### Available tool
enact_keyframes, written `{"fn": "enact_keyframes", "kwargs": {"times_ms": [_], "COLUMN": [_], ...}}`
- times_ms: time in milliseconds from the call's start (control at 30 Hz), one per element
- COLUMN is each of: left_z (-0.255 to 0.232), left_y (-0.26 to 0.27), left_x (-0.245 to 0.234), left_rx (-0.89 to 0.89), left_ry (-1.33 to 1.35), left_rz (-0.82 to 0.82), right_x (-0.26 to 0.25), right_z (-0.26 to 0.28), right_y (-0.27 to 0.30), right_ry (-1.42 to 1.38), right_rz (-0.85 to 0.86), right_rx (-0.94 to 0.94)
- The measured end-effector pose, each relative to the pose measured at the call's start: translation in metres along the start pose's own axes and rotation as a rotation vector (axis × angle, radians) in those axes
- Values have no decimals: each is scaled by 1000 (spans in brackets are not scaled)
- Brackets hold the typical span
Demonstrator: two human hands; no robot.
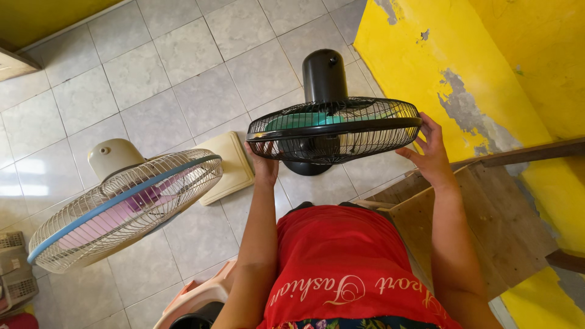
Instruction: The person assembles a black standing electric fan by attaching the teal fan blades to the motor hub, securing them with a nut, and then fitting the front and rear wire cages onto the fan head.
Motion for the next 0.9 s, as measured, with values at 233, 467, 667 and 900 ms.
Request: {"fn": "enact_keyframes", "kwargs": {"times_ms": [233,467,667,900], "left_z": [4,3,3,-6], "left_y": [-6,0,7,-11], "left_x": [-9,3,14,14], "left_rx": [-1,-31,-66,-245], "left_ry": [-8,4,162,151], "left_rz": [-46,-11,-53,-176], "right_x": [24,118,124,122], "right_z": [137,224,231,228], "right_y": [3,4,-2,-3], "right_ry": [342,589,581,542], "right_rz": [-5,127,130,148], "right_rx": [-389,-595,-539,-518]}}
Point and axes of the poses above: each hand's wrist, its own y-axis away from the middle knuckle, its own x-axis out of the palm, z = x × y, the point moved 8 cm from there along -y, towards the middle knuckle, and after that the axes turned 3 degrees about -z, right-handed, at the moved point
